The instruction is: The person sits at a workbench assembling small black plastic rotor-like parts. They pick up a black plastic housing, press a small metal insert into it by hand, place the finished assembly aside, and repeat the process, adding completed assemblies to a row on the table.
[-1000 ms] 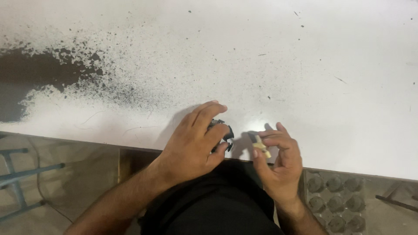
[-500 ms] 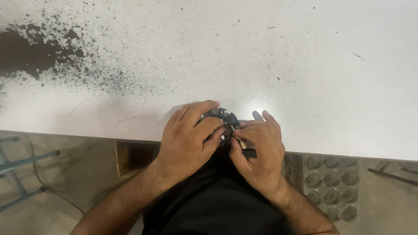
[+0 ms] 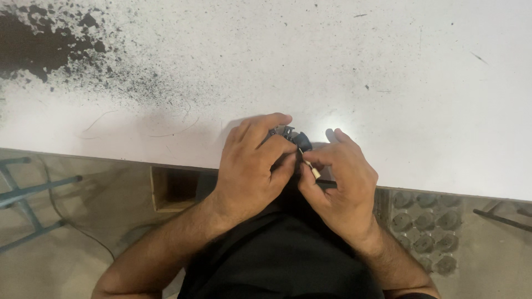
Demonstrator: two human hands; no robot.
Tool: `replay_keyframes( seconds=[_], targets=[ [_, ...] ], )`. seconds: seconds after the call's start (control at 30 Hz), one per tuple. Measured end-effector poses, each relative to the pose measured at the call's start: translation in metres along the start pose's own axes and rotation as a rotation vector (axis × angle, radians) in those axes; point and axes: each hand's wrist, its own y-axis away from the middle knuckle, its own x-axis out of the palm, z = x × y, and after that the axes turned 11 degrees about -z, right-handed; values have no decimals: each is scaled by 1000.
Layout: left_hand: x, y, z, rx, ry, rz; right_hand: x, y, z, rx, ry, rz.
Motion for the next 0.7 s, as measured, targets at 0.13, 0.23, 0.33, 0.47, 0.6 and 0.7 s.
replay_keyframes(
  seconds=[0.13, 0.23, 0.33, 0.47, 0.6, 0.7],
  targets=[
    [8, 2, 1, -4, -18, -53, -1, 2, -3, -20, 13, -30],
    [10, 4, 4, 10, -34, -63, -2, 4, -4, -30, -17, -40],
    [12, 5, 5, 32, -39, -78, -2, 6, -3, -51, -26, -36],
    [15, 7, 7, 41, -35, -108, 0, 6, -1, -96, 56, -34],
    [16, 9, 8, 35, -24, -121, 0, 4, 0, -132, 73, -10],
    [16, 8, 9, 45, -34, -118, -4, 3, 3, -85, 61, -1]
  ],
)
